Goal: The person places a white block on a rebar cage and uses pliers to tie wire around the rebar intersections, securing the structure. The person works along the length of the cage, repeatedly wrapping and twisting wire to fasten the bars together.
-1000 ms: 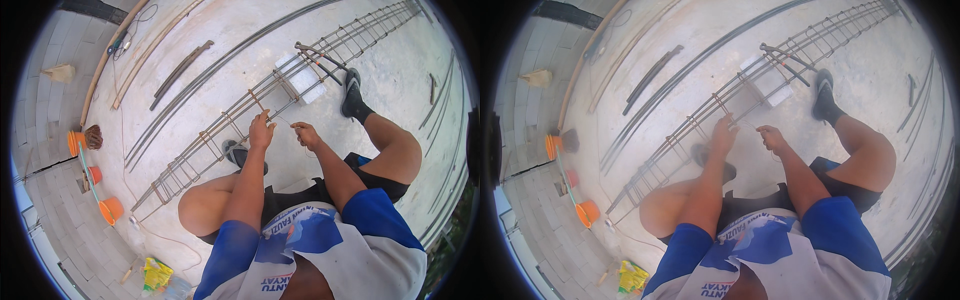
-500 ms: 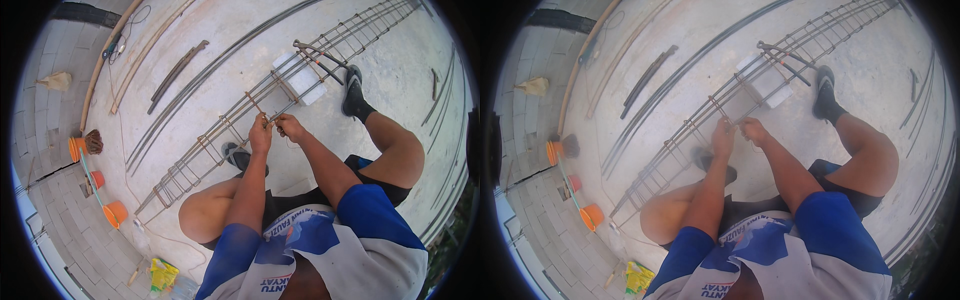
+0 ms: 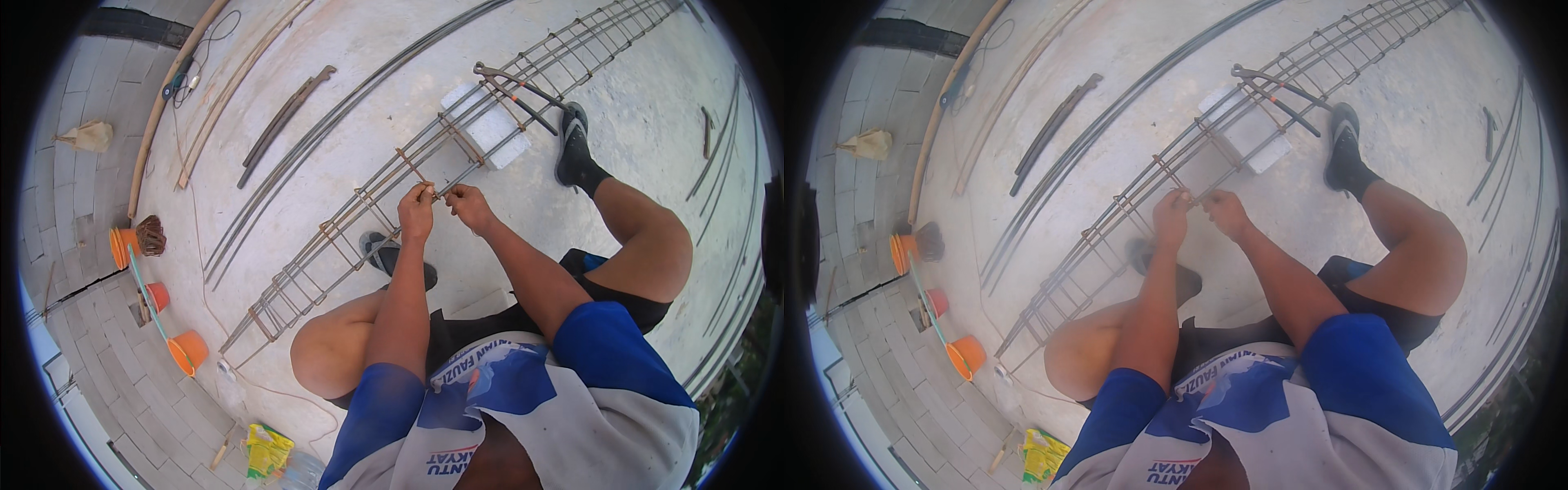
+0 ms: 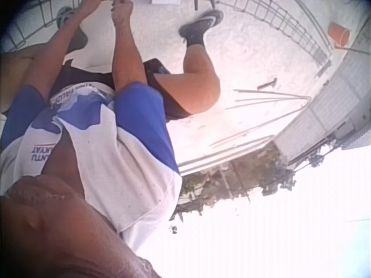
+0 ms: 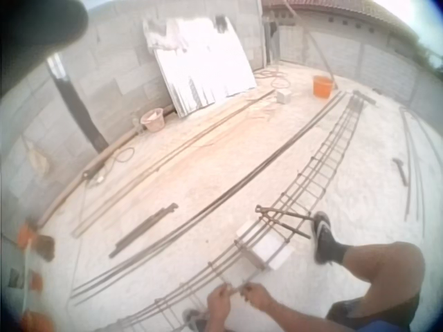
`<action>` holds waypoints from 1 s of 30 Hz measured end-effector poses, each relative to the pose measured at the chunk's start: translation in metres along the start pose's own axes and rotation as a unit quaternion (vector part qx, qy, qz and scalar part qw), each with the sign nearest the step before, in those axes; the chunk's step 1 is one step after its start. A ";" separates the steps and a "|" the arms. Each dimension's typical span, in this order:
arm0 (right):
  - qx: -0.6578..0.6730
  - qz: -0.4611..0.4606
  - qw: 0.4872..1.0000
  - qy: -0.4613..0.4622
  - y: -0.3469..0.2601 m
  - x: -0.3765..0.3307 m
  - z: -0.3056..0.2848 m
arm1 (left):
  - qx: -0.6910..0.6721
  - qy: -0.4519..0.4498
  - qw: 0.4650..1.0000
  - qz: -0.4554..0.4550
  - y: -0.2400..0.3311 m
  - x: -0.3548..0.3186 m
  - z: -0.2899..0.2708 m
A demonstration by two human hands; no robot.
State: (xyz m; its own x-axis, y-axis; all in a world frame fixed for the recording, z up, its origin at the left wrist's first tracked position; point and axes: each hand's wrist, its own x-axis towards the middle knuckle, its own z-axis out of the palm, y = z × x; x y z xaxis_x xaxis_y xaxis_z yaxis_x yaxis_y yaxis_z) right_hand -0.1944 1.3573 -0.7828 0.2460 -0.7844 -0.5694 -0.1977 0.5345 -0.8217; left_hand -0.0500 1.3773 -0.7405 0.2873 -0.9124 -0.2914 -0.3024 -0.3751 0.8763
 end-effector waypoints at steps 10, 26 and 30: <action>-0.158 -0.083 0.979 0.100 -0.015 -0.025 0.020 | 0.047 0.032 0.998 -0.019 0.009 0.002 0.002; -0.276 -0.097 0.952 0.093 -0.016 -0.022 0.022 | 0.102 -0.061 0.991 0.063 0.024 -0.026 -0.005; -0.277 -0.153 0.944 0.095 -0.008 -0.016 0.021 | 0.132 -0.083 0.977 0.143 -0.007 -0.027 -0.012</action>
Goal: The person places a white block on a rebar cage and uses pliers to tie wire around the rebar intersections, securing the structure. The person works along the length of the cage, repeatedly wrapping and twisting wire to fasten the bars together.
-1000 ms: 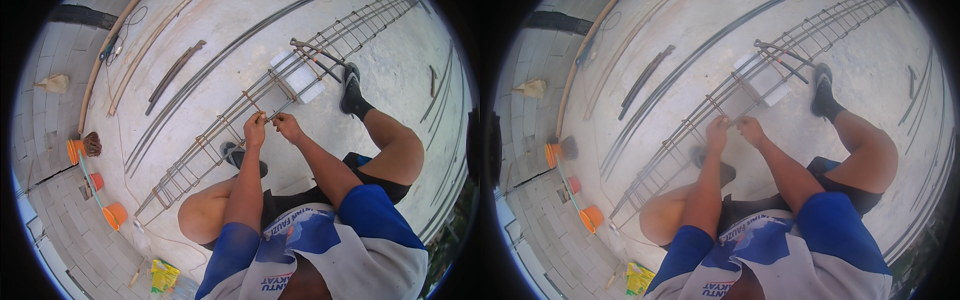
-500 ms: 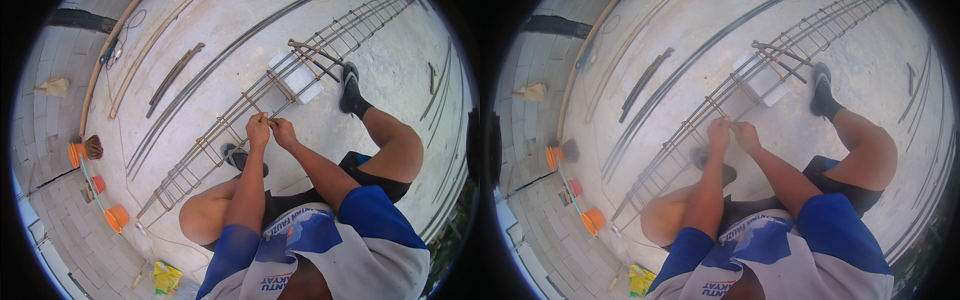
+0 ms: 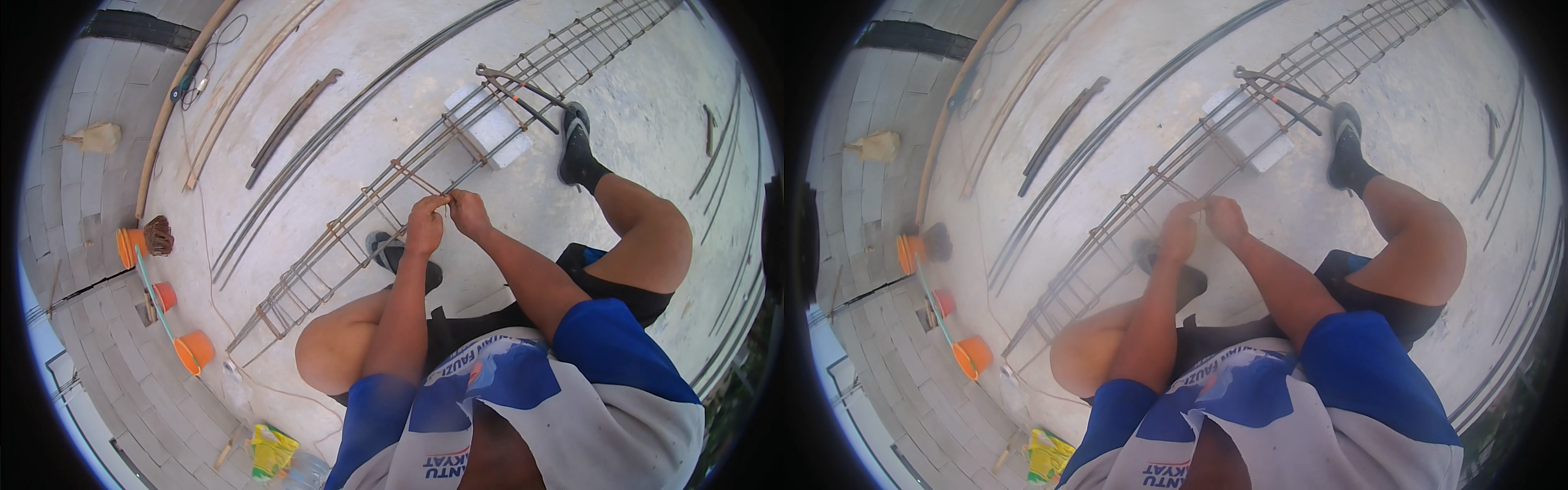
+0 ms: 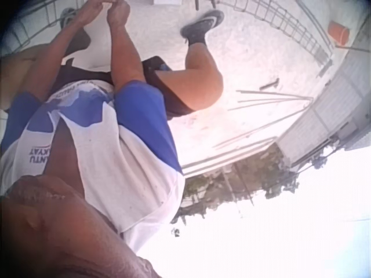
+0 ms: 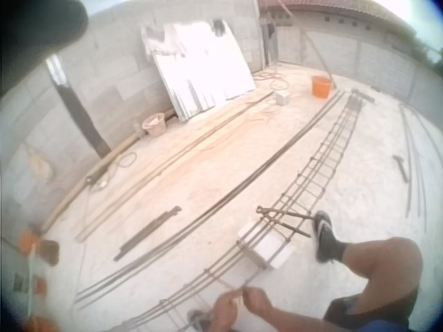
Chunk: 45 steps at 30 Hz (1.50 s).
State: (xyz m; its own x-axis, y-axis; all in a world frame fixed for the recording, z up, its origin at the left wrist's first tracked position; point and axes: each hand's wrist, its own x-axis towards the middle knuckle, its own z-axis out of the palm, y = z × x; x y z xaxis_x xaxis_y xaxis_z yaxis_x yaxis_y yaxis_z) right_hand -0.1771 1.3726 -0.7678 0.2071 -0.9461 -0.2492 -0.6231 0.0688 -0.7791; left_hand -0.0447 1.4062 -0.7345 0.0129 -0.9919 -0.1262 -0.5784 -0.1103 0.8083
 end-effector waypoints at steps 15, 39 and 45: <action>-0.038 -0.071 0.996 -0.041 0.008 0.007 -0.011 | 0.098 0.000 0.992 -0.076 -0.002 0.007 -0.001; -0.169 -0.096 0.981 -0.008 -0.006 0.001 -0.008 | -0.279 0.005 0.899 -0.337 -0.008 0.043 -0.014; -0.162 -0.099 0.982 -0.017 -0.017 -0.001 -0.009 | -0.200 0.009 0.927 -0.317 -0.020 0.043 -0.012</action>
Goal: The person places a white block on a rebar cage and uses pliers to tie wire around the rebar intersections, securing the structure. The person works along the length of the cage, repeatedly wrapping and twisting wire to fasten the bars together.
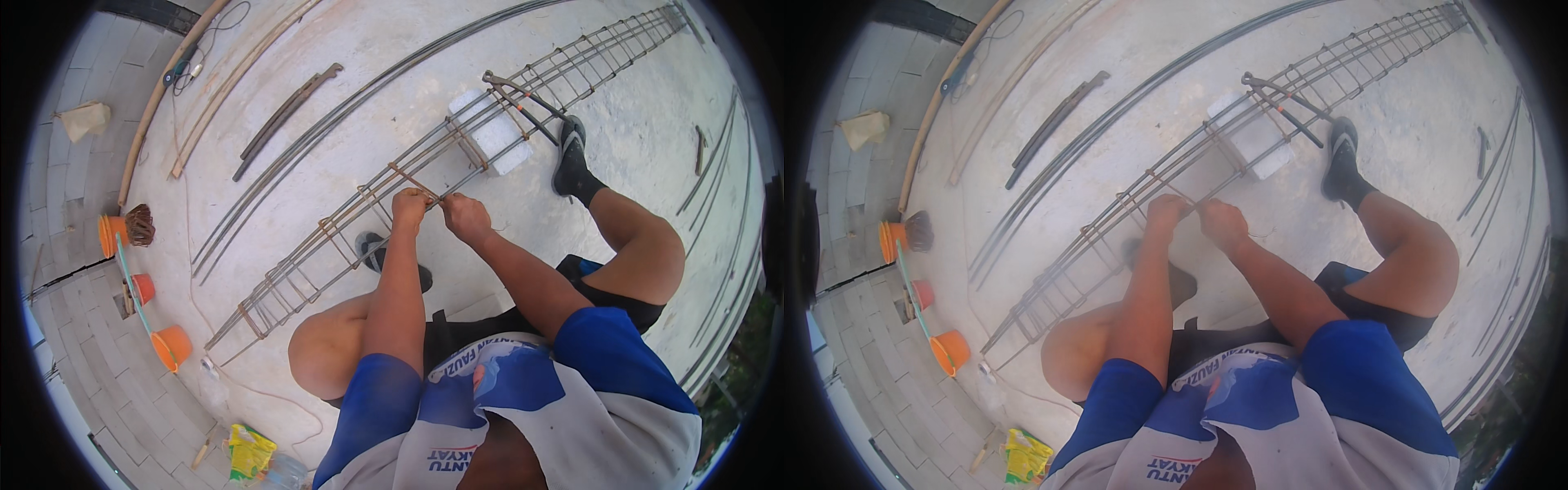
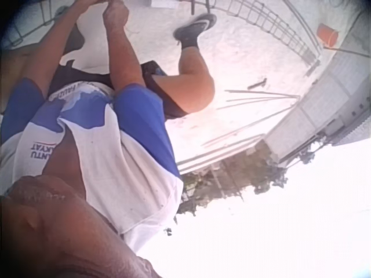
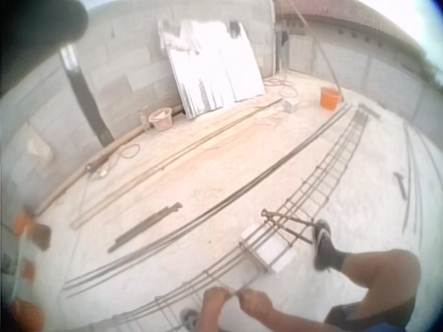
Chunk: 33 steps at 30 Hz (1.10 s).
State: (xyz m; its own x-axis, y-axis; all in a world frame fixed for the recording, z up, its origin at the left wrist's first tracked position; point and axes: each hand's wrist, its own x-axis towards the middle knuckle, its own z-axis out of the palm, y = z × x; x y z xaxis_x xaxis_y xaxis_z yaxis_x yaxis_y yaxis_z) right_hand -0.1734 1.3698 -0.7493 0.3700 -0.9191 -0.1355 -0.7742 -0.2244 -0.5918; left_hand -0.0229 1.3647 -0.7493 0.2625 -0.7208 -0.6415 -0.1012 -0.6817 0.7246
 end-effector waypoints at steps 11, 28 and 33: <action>0.003 0.048 0.999 -0.003 -0.003 -0.003 0.006 | -0.123 -0.015 0.992 -0.024 0.017 0.003 0.013; 0.146 0.124 0.981 -0.037 -0.013 -0.003 -0.007 | 0.128 -0.029 0.958 0.254 -0.036 0.003 0.003; 0.200 0.154 0.966 -0.049 0.005 0.005 -0.003 | 0.061 0.062 0.991 0.104 -0.009 -0.002 0.017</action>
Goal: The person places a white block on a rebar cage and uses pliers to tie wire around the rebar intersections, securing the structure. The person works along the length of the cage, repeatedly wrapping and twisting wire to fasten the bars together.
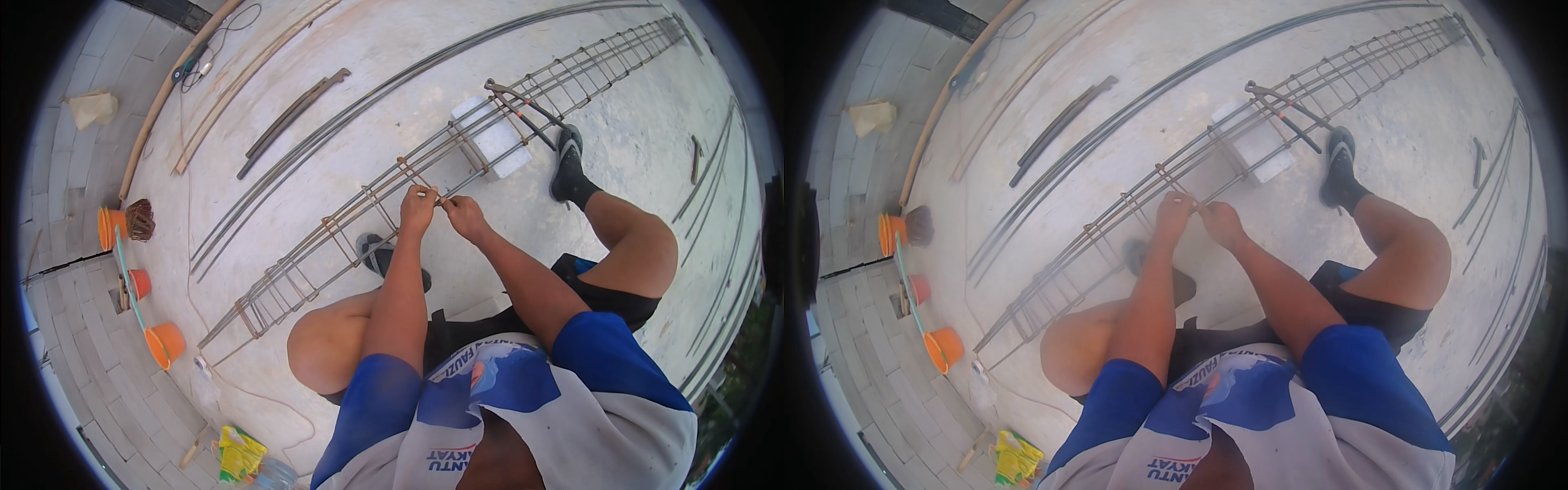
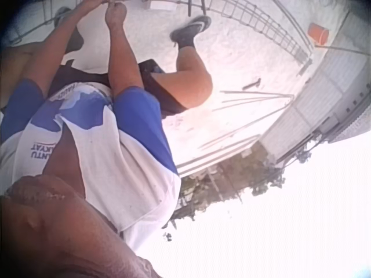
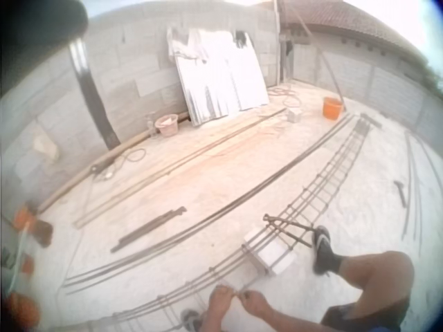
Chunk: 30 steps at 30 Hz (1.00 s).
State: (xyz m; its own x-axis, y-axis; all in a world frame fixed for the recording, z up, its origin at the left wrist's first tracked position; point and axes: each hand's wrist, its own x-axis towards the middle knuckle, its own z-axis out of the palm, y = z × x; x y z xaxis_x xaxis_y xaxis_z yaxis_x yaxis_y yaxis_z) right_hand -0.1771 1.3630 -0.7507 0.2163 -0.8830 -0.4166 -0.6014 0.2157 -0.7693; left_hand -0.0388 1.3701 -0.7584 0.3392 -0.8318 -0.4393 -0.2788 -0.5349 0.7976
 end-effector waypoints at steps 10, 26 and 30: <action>0.139 0.166 0.976 -0.006 -0.014 0.001 0.000 | -0.032 -0.164 0.986 -0.020 0.007 0.018 -0.004; -0.071 -0.017 0.996 0.059 0.007 -0.047 0.001 | 0.012 -0.220 0.975 -0.011 -0.004 0.019 -0.011; -0.246 -0.116 0.962 -0.002 -0.011 -0.037 -0.012 | 0.064 -0.219 0.974 0.004 -0.004 0.020 -0.006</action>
State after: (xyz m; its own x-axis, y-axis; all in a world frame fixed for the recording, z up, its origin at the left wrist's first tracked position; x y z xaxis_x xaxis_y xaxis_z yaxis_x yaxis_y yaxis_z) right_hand -0.1880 1.3880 -0.7211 0.3908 -0.8815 -0.2650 -0.8278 -0.2107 -0.5199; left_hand -0.0254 1.3561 -0.7679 -0.0711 -0.8041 -0.5902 -0.3981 -0.5197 0.7559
